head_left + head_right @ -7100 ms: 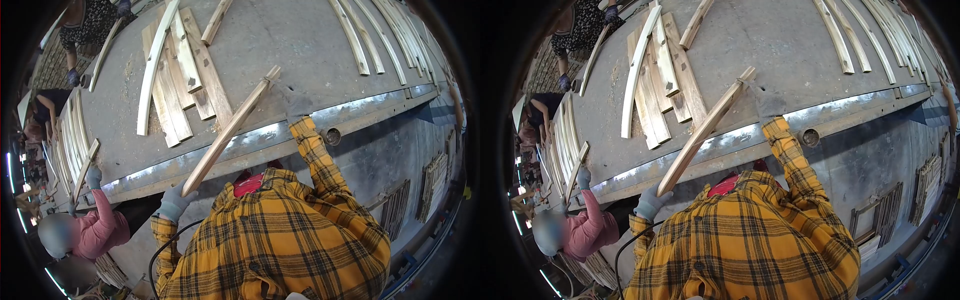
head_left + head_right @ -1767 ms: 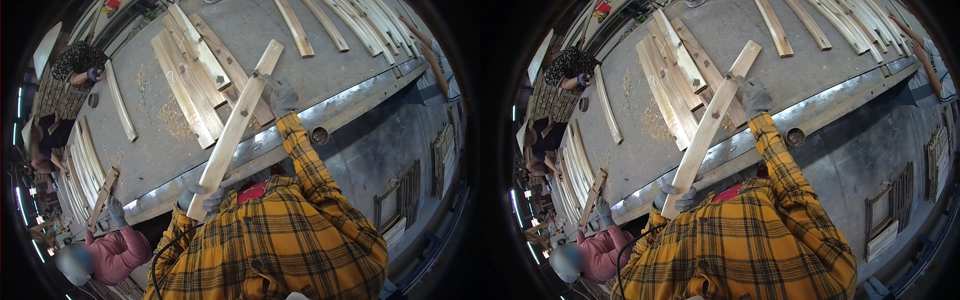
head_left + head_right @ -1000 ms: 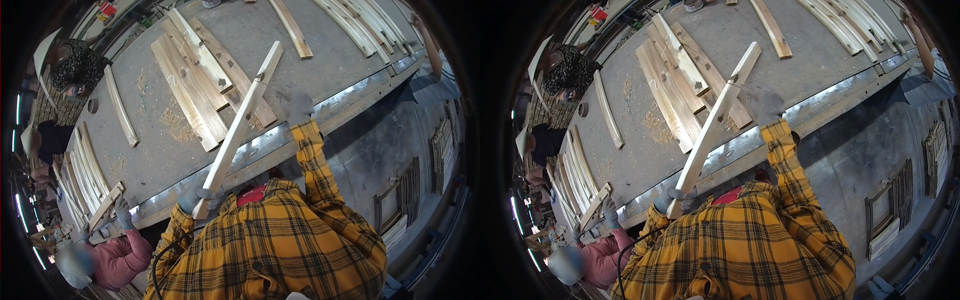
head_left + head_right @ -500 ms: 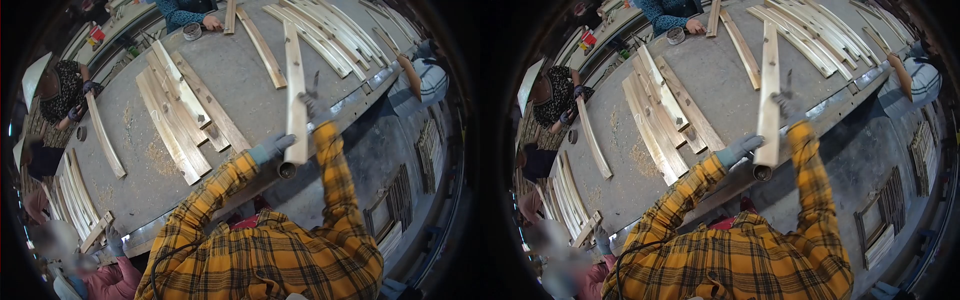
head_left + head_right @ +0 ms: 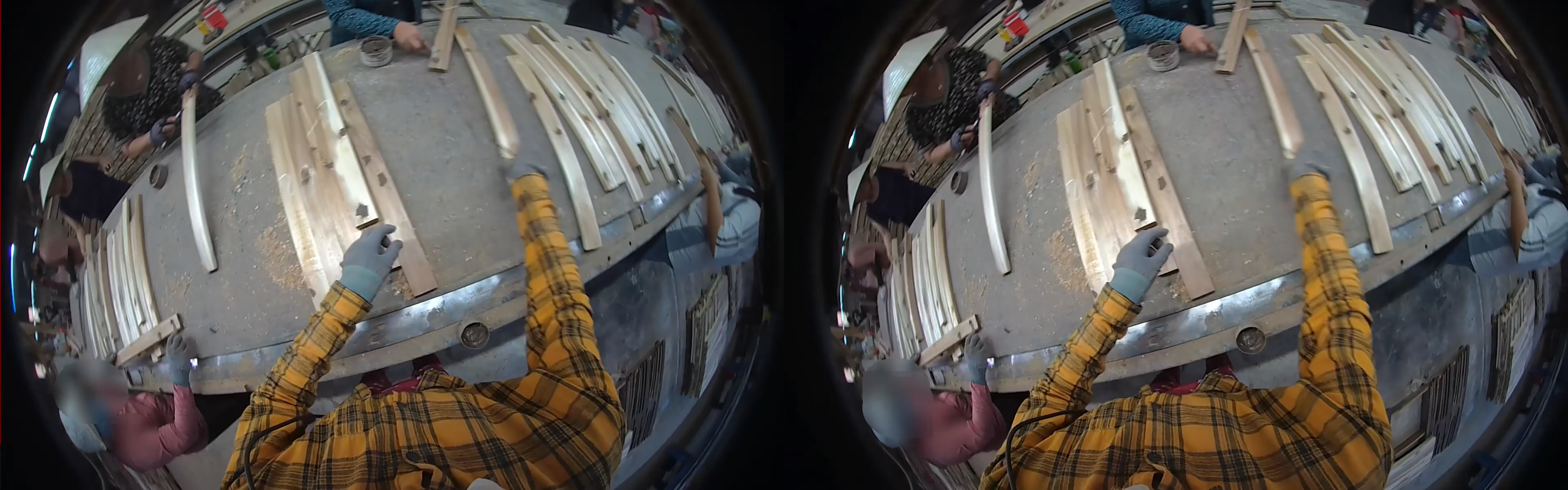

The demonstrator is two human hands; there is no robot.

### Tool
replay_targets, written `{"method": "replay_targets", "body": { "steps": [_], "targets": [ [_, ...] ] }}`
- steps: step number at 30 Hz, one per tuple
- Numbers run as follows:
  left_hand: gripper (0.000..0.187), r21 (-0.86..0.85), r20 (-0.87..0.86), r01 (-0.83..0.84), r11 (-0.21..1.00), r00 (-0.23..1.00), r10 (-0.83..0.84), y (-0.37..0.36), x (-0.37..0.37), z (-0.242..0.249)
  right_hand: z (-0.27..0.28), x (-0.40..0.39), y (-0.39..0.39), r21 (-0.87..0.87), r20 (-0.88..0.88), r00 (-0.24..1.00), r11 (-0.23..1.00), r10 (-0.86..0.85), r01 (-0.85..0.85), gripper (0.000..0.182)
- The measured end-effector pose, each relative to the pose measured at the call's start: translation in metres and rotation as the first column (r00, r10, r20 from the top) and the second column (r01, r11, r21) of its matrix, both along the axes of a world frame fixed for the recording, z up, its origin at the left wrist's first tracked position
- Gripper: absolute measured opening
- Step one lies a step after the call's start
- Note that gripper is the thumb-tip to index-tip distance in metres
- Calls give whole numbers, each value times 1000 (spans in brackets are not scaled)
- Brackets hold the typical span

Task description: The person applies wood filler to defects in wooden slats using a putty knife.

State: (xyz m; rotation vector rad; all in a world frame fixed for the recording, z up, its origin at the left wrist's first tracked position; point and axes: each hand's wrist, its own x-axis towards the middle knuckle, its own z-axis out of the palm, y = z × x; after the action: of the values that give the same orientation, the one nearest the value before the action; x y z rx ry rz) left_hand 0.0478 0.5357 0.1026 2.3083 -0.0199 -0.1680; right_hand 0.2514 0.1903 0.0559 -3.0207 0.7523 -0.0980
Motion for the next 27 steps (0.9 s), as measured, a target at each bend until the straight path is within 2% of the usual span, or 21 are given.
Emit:
{"method": "replay_targets", "body": {
  "steps": [1, 2, 3, 4, 6, 8, 9, 10, 11, 12, 13, 14, 15, 16, 18, 20, 22, 24, 25, 26, 27],
  "targets": [
    [34, 22, 3, -55, 998, 998, 55, 16, 1, -3, 59, -17, 4, 69, -199, 980, 998, 12, 2, 54],
    [34, 36, -4, -90, 995, 996, 90, 30, 5, -1, 45, -14, -23, 103, 151, 987, 992, 62, -78, 57],
    [36, 94, -31, -146, 985, 988, 150, 43, 9, 2, 47, -9, -48, -90, 176, 978, 992, 108, -94, 61],
    [39, 150, -58, -195, 969, 977, 205, 52, 14, 3, 52, -7, -74, -100, 229, 953, 979, 198, -180, 67],
    [52, 268, 7, -272, 924, 960, 281, 56, 34, -4, 115, -41, -38, -36, 67, 981, 983, 184, -182, 63],
    [70, 359, -9, -335, 871, 932, 363, 37, 56, -1, 98, -61, -35, -22, 92, 970, 974, 225, -224, 58],
    [78, 383, -136, -330, 863, 903, 406, 24, 71, 3, 89, -72, -33, -15, 127, 958, 966, 258, -258, 54],
    [87, 402, -258, -321, 857, 859, 443, 14, 83, 8, 83, -90, -25, 83, 117, 946, 946, 303, -313, 47],
    [87, 402, -261, -328, 855, 854, 451, 8, 91, 3, 71, -110, -19, 184, 110, 931, 913, 347, -363, 40],
    [88, 406, -269, -346, 846, 840, 472, 5, 98, -2, 34, -128, -27, 414, 300, 874, 773, 383, -481, 32],
    [90, 408, -276, -361, 838, 827, 490, 7, 101, -1, 29, -151, -15, 579, 484, 802, 559, 350, -594, 26],
    [90, 407, -275, -362, 838, 827, 491, 12, 104, -2, 31, -175, -12, 618, 278, 914, 674, 295, -405, 26],
    [89, 365, -340, -368, 855, 802, 491, 19, 104, -1, 68, -205, 25, 606, 58, 976, 770, 209, -200, 27],
    [89, 319, -405, -378, 869, 775, 485, 25, 100, 0, 76, -227, 34, 651, 62, 974, 731, 218, -205, 25],
    [68, 211, -438, -402, 891, 776, 454, 49, 71, 9, 80, -262, 38, 688, 70, 973, 695, 222, -208, 23],
    [61, -236, -448, -275, 932, 882, 147, 94, 40, -37, 77, -287, 37, 698, 71, 964, 678, 256, -231, 22],
    [58, -380, -534, -338, 861, 840, 93, 116, -9, -21, 77, -305, 45, 722, 25, 973, 669, 231, -177, 22],
    [57, -383, -457, -308, 871, 882, 111, 137, -56, -33, 78, -321, 56, 637, 184, 874, 622, 450, -455, 24],
    [67, -325, -289, -250, 912, 945, 156, 146, -82, -52, 79, -326, 63, 643, 173, 879, 625, 445, -443, 24],
    [75, -207, -285, -264, 942, 938, 200, 154, -106, -55, 82, -328, 70, 606, 142, 855, 639, 499, -474, 23],
    [73, -215, -196, -231, 949, 962, 190, 162, -127, -57, 85, -329, 77, 566, 111, 828, 650, 550, -508, 22]
  ]
}}
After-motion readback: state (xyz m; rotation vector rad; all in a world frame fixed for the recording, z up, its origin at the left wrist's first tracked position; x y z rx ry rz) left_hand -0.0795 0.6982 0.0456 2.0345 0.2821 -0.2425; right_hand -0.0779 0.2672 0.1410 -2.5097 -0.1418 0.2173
